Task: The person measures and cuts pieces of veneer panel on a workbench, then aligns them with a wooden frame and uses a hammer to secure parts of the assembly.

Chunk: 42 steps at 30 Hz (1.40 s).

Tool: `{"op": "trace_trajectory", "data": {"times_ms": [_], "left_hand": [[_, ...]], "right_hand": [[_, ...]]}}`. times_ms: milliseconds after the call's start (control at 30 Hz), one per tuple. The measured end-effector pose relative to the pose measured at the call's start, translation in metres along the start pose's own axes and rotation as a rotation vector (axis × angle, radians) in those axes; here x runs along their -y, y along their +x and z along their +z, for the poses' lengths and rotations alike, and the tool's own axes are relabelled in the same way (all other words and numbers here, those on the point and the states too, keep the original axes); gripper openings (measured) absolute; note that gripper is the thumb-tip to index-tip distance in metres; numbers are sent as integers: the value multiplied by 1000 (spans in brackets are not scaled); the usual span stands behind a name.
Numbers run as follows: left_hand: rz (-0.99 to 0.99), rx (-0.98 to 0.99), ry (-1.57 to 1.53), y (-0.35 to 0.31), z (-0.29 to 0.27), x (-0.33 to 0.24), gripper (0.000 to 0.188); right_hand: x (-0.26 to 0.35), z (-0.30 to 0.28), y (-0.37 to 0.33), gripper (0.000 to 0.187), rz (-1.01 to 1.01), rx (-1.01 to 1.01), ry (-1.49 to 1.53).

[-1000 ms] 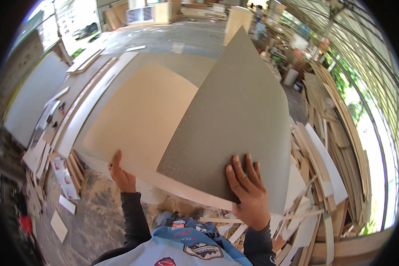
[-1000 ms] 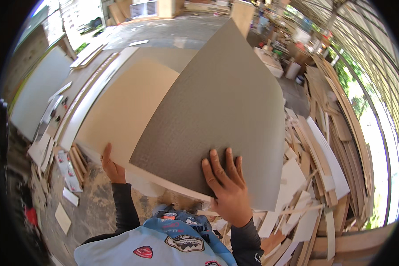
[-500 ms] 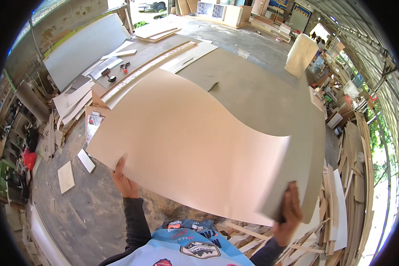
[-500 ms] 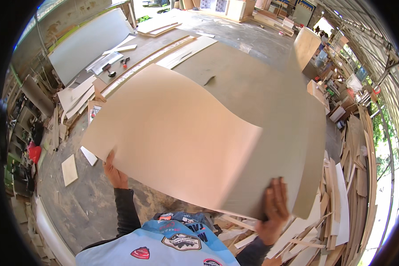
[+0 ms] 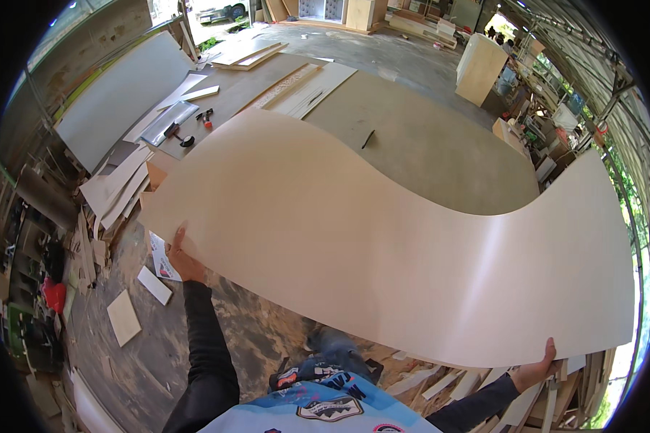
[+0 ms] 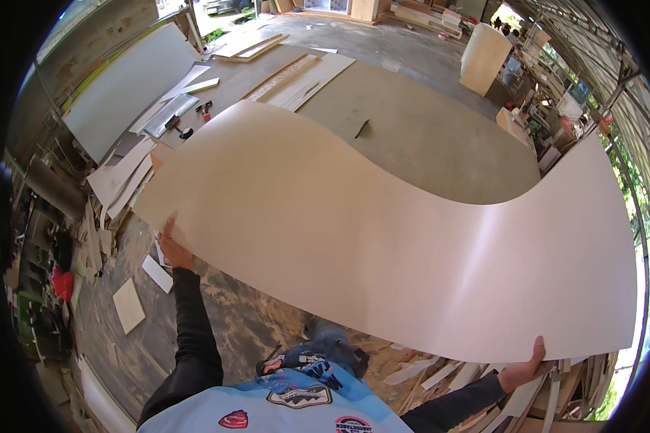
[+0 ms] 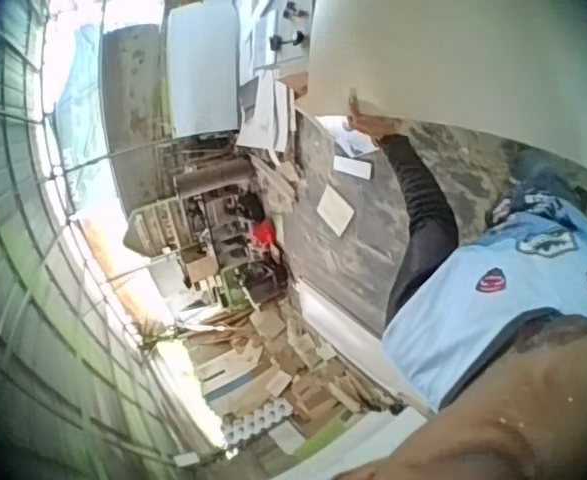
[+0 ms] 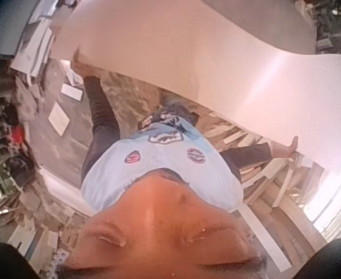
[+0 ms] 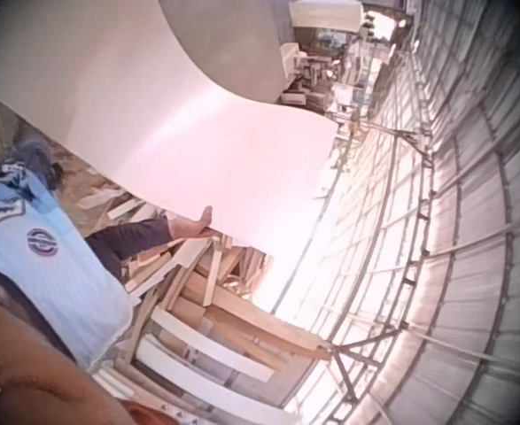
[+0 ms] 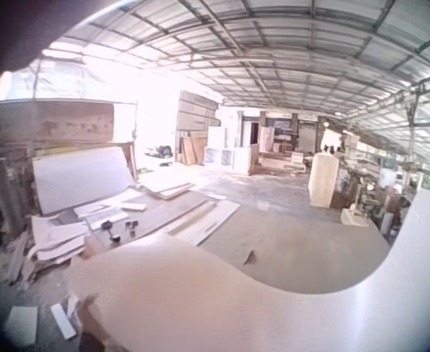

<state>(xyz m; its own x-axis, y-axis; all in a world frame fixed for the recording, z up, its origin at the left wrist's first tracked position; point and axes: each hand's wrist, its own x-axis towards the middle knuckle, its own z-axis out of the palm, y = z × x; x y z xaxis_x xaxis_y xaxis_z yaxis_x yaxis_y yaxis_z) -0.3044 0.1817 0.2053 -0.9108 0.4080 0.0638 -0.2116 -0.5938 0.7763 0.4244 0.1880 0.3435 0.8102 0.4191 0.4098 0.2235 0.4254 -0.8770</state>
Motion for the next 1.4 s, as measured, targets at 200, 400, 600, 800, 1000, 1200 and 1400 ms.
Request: {"op": "trace_trajectory", "data": {"times_ms": [200,400,600,800,1000,1200,1400], "left_hand": [[55,62,176,90,-68,65,30],[-206,-1,0,142,-108,91,28],[-230,-129,180,151,-148,132,24],[-357,-148,111,176,-153,151,31],[-357,-128,236,206,-157,154,37],[-345,-189,404,216,-158,161,43],[203,-153,1540,206,-77,140,63]], "right_hand": [[-57,-70,43,37,164,-200,-118],[-124,-118,20,33,350,-404,-102],[-181,-125,-90,40,767,-315,-71],[-244,-144,-182,39,731,-394,-31],[-241,-82,-248,38,739,-170,-186],[-262,-43,-288,39,922,-488,13],[-263,-36,-347,38,756,-103,-263]]}}
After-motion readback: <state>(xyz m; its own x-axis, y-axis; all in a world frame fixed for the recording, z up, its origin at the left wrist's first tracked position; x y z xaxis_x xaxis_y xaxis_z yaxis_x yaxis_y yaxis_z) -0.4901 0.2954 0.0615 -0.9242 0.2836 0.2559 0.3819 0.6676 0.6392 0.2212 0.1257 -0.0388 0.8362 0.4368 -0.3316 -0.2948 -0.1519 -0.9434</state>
